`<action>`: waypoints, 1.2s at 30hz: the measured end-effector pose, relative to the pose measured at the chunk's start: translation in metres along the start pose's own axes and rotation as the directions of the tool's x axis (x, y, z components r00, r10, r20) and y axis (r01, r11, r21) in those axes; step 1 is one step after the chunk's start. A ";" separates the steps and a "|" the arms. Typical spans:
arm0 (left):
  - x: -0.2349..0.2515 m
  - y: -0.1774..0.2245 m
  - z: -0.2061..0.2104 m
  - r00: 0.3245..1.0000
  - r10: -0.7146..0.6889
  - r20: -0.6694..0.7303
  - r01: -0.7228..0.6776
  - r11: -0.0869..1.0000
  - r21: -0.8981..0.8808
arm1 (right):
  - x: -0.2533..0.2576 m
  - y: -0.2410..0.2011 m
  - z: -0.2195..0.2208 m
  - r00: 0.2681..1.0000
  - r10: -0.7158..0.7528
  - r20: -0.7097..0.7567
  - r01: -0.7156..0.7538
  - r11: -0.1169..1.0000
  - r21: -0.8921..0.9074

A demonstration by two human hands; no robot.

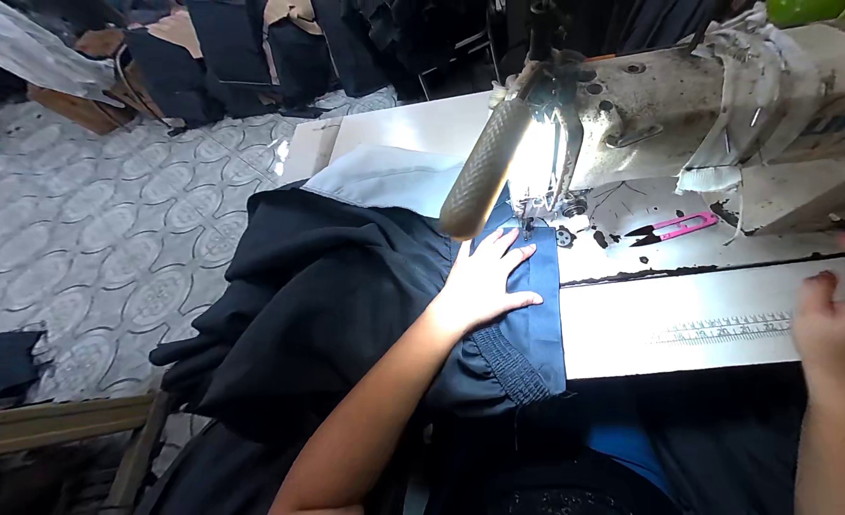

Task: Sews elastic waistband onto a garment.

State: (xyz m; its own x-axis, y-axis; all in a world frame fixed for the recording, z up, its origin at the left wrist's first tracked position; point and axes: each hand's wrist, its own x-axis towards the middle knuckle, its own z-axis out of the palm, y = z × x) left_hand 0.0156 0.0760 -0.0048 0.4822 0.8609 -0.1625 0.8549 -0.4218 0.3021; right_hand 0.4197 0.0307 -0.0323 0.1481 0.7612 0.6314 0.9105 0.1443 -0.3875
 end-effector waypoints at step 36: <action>-0.097 0.061 -0.035 0.899 0.420 -0.122 -0.427 0.904 -0.033 | -0.050 -0.176 0.062 0.626 -0.780 0.010 0.672 0.547 0.499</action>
State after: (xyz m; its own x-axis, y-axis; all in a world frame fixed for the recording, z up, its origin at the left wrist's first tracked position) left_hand 0.0143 -0.0231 0.0617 0.7696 0.6314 0.0953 0.5605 -0.7394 0.3730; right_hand 0.2283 0.0059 -0.0374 -0.6210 0.3707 0.6906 0.4044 0.9063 -0.1229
